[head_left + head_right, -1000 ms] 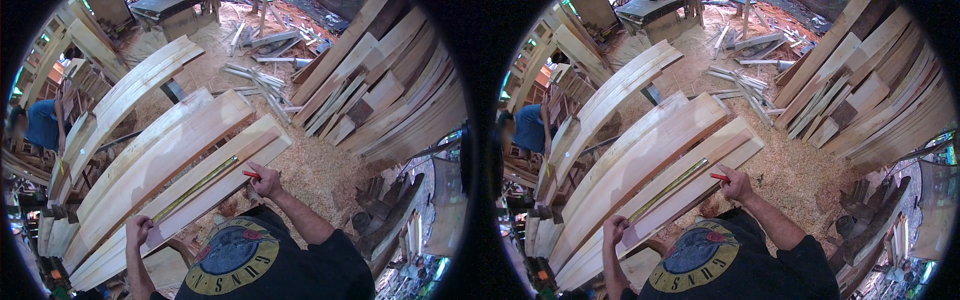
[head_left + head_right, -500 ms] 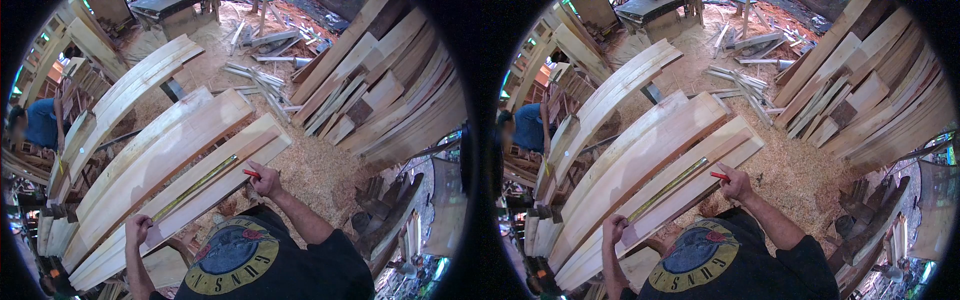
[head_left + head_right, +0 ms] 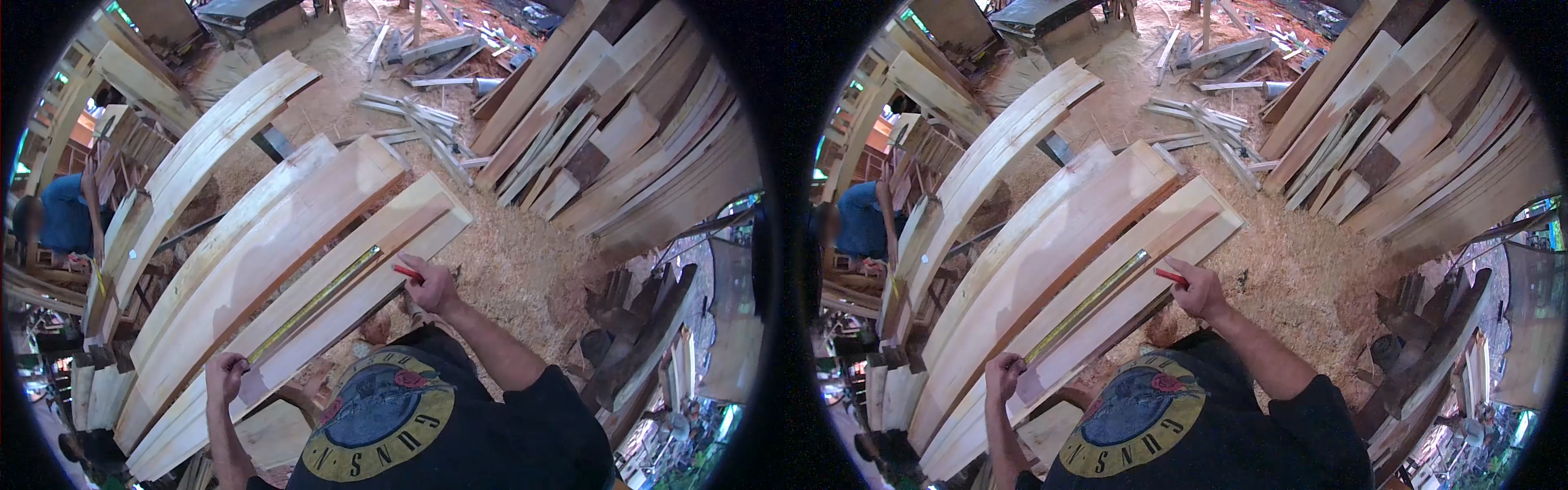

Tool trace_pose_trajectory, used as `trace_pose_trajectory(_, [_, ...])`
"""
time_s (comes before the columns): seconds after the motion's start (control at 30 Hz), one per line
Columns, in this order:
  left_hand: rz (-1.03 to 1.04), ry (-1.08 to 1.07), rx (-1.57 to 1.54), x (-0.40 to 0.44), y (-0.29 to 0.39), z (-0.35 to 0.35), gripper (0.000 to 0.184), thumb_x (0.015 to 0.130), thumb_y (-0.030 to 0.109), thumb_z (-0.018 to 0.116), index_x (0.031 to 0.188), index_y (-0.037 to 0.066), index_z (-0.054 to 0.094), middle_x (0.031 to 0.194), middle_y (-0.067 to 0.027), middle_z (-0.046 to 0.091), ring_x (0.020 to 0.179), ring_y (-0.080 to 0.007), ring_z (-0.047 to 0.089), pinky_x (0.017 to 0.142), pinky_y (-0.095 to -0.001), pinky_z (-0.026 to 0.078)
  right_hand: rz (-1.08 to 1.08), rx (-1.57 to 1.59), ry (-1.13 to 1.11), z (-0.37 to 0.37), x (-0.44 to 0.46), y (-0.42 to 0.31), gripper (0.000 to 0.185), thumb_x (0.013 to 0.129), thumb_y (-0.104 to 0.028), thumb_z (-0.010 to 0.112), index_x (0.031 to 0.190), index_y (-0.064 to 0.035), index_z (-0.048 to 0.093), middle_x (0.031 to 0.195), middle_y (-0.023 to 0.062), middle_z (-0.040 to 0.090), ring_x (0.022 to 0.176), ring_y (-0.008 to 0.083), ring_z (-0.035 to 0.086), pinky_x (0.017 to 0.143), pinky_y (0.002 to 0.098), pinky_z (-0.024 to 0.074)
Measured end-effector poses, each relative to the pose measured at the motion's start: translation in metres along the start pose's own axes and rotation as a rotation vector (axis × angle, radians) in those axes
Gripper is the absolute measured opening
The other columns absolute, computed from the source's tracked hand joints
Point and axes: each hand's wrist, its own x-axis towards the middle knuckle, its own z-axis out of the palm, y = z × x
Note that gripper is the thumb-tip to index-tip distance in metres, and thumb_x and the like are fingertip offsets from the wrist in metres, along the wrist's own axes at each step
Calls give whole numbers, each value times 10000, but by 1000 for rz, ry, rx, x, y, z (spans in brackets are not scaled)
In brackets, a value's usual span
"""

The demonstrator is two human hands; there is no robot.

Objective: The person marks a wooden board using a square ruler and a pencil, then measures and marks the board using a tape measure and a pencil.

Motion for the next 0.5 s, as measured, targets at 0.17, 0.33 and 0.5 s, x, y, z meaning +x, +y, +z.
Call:
trace_pose_trajectory(0.17, [1, 8, -9, -1, -4, 1, 96, 857, 69, 747, 927, 16, 786, 864, -141, 775, 820, -273, 755, 774, -384, 578, 323, 82, 12, -16, 24, -13, 265, 962, -155, 661, 1173, -20, 748, 719, 157, 702, 670, 177, 706, 653, 342, 569])
trace_pose_trajectory(0.33, [-6, -18, 10, -1, 0, -3, 105, 873, 74, 747, 949, 15, 788, 882, -143, 780, 829, -262, 758, 777, -383, 578, 397, 200, -54, -17, 61, -9, 233, 957, -225, 693, 1060, -40, 788, 754, 157, 730, 708, 190, 724, 689, 359, 576])
trace_pose_trajectory(0.5, [-27, -24, 18, -2, 14, -7, 114, 878, 86, 755, 959, 15, 793, 872, -142, 783, 831, -257, 760, 784, -380, 579, 255, -25, -302, -11, 98, -4, 265, 910, -292, 715, 1026, -68, 798, 818, 164, 761, 773, 273, 751, 753, 403, 589])
